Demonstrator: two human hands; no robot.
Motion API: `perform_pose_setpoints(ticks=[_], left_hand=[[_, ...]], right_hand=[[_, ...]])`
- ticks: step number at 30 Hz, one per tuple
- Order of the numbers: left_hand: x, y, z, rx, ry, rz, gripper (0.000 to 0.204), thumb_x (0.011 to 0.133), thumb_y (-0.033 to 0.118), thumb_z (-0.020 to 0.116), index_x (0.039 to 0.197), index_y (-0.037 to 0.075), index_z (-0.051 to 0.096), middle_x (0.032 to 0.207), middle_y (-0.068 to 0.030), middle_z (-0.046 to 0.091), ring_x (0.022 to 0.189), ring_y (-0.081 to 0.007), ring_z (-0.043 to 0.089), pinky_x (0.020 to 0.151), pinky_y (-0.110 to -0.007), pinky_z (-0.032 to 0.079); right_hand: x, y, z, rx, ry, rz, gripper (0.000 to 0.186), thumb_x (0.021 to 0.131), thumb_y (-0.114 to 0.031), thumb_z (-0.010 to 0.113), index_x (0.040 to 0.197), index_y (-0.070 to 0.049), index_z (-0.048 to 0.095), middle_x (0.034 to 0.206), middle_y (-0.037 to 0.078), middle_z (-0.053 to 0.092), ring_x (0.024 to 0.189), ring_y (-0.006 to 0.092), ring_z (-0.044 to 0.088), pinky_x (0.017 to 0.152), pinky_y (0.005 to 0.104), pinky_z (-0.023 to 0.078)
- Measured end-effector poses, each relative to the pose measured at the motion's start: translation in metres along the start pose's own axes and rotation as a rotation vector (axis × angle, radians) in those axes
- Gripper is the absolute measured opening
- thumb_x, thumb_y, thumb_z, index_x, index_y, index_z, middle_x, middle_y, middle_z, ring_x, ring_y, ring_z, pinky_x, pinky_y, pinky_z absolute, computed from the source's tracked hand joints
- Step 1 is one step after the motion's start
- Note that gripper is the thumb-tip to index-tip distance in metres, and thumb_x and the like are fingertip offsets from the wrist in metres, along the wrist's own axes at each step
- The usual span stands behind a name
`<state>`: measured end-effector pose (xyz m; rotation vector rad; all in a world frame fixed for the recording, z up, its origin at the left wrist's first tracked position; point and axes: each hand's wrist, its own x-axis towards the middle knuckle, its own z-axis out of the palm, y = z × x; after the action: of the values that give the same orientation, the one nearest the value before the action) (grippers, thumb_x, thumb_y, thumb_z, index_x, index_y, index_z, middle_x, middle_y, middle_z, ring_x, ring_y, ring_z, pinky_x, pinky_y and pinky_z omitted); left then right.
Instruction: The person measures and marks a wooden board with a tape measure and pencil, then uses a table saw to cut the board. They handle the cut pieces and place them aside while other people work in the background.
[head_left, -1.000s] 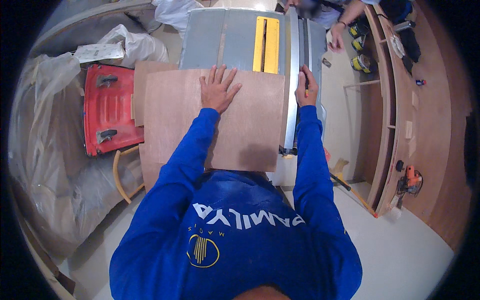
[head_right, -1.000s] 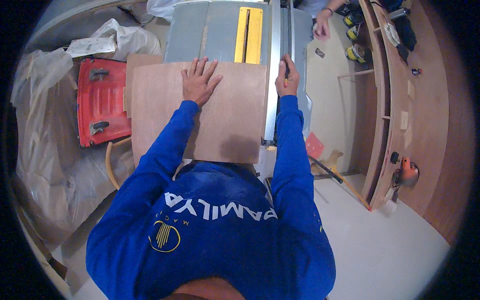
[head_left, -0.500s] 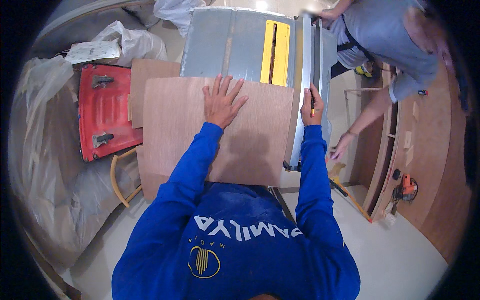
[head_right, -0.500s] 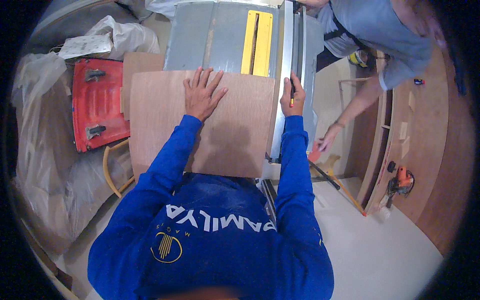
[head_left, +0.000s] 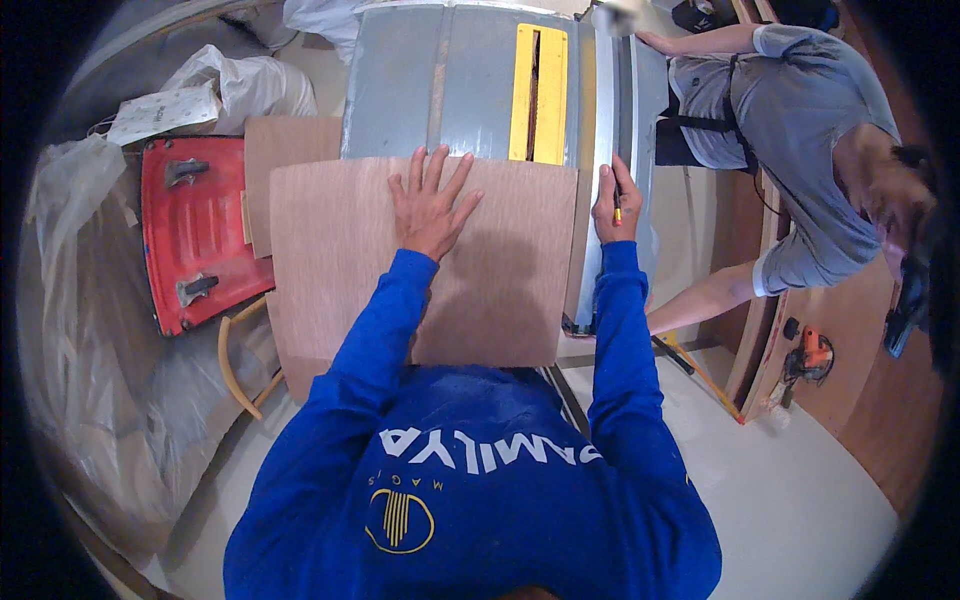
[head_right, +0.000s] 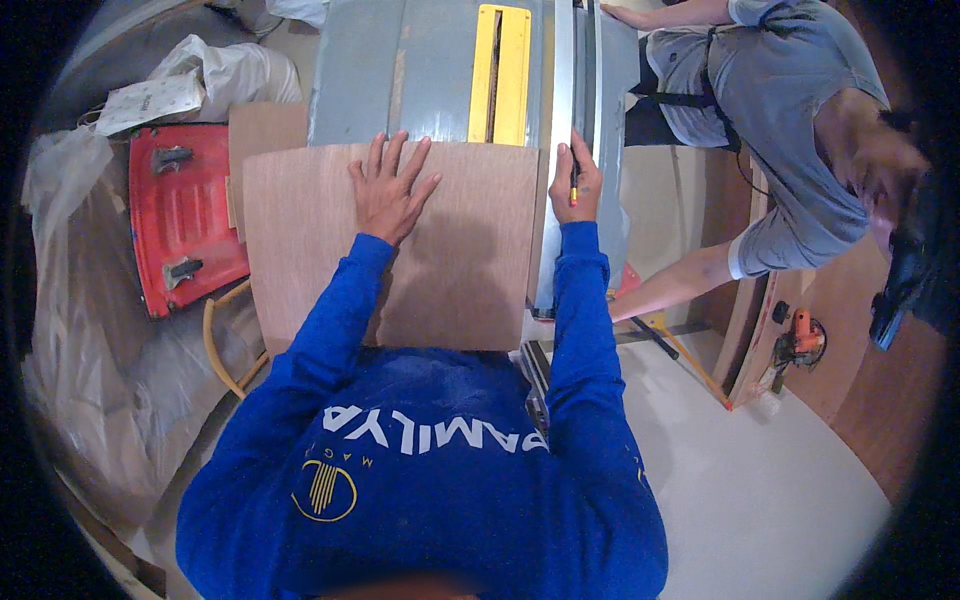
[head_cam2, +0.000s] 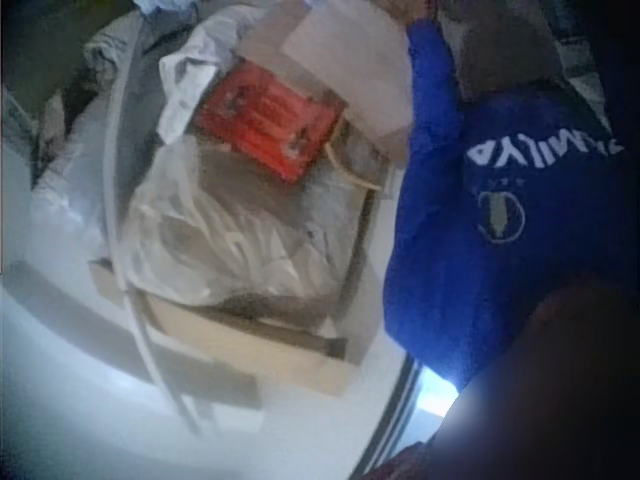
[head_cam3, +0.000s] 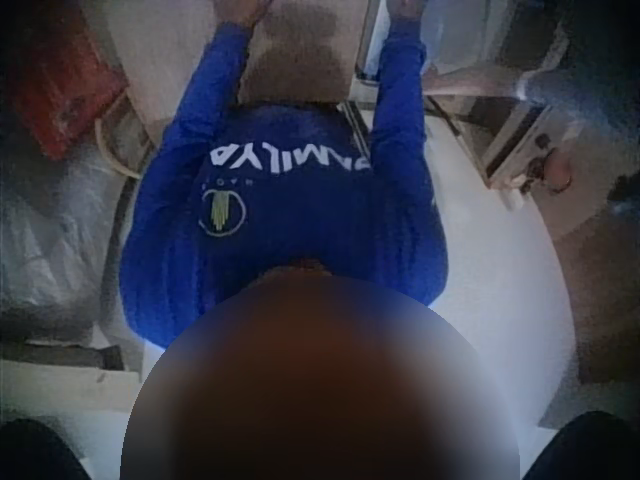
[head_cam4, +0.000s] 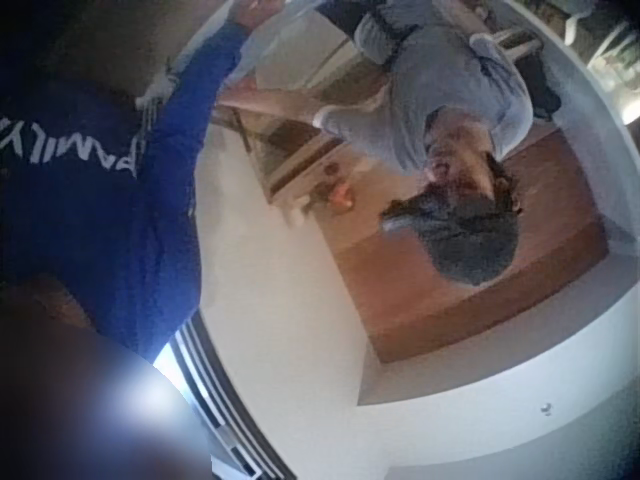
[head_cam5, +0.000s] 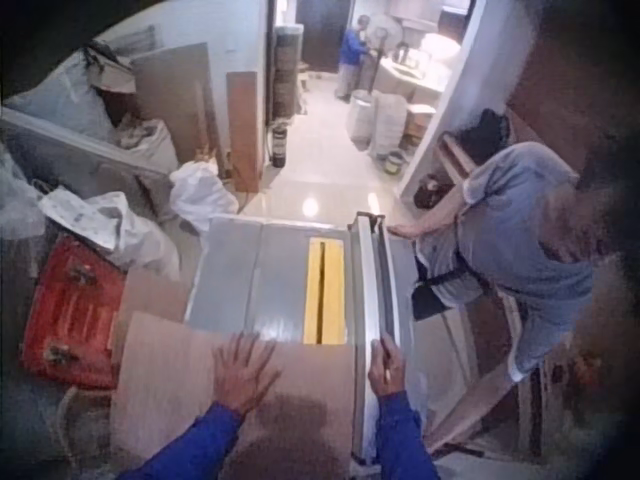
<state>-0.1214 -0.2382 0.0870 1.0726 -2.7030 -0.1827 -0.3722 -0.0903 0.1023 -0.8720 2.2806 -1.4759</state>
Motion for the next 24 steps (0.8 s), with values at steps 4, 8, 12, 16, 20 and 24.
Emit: perform_pose_setpoints(ticks=[4, 8, 12, 16, 20, 24], left_hand=[[0.0, 0.001, 0.0, -0.002, -0.019, -0.012, 0.057, 0.096, 0.056, 0.055, 0.148, 0.035, 0.049, 0.155, -0.0052, 0.043, 0.147, -0.0316, 0.031, 0.106, -0.064, 0.028], [-0.001, 0.0, 0.0, -0.027, -0.014, -0.013, 0.058, 0.095, 0.054, 0.057, 0.148, 0.033, 0.05, 0.153, -0.0057, 0.044, 0.145, -0.0324, 0.032, 0.107, -0.062, 0.027], [-0.001, -0.002, 0.002, -0.013, 0.025, -0.009, 0.058, 0.095, 0.054, 0.058, 0.148, 0.033, 0.05, 0.153, -0.0058, 0.045, 0.144, -0.032, 0.034, 0.107, -0.062, 0.027], [0.001, -0.004, 0.004, 0.021, 0.011, -0.016, 0.057, 0.094, 0.055, 0.057, 0.147, 0.033, 0.051, 0.153, -0.0058, 0.045, 0.143, -0.0321, 0.037, 0.106, -0.062, 0.029], [-0.001, -0.005, 0.005, 0.021, 0.029, -0.013, 0.058, 0.096, 0.057, 0.054, 0.148, 0.033, 0.05, 0.153, -0.0052, 0.045, 0.144, -0.0315, 0.036, 0.108, -0.062, 0.028], [-0.005, -0.005, 0.006, 0.057, 0.001, -0.005, 0.058, 0.097, 0.059, 0.051, 0.148, 0.034, 0.049, 0.154, -0.0046, 0.044, 0.145, -0.0306, 0.034, 0.108, -0.063, 0.027]], right_hand=[[0.003, 0.002, -0.003, -0.025, -0.01, 0.022, 0.042, 0.103, -0.02, 0.057, 0.135, 0.007, 0.058, 0.128, 0.022, 0.066, 0.119, 0.024, 0.062, 0.102, 0.033, 0.047], [0.006, 0.002, -0.002, 0.107, 0.016, 0.013, 0.045, 0.102, -0.022, 0.057, 0.136, 0.007, 0.056, 0.131, 0.023, 0.064, 0.122, 0.0262, 0.061, 0.104, 0.034, 0.046], [0.003, -0.004, 0.003, -0.119, -0.01, -0.081, 0.045, 0.103, -0.022, 0.056, 0.137, 0.007, 0.055, 0.132, 0.023, 0.063, 0.123, 0.0263, 0.06, 0.103, 0.0338, 0.046], [0.001, -0.009, -0.001, -0.009, -0.044, 0.013, 0.044, 0.103, -0.02, 0.054, 0.136, 0.008, 0.055, 0.132, 0.024, 0.063, 0.123, 0.0278, 0.061, 0.104, 0.0356, 0.045], [-0.002, -0.003, 0.0, -0.081, -0.019, -0.08, 0.043, 0.102, -0.02, 0.055, 0.134, 0.008, 0.057, 0.131, 0.025, 0.064, 0.122, 0.0296, 0.062, 0.104, 0.0362, 0.046], [-0.005, 0.008, 0.005, -0.093, 0.02, -0.092, 0.043, 0.102, -0.022, 0.057, 0.133, 0.008, 0.058, 0.128, 0.025, 0.065, 0.121, 0.0282, 0.062, 0.103, 0.0349, 0.046]])
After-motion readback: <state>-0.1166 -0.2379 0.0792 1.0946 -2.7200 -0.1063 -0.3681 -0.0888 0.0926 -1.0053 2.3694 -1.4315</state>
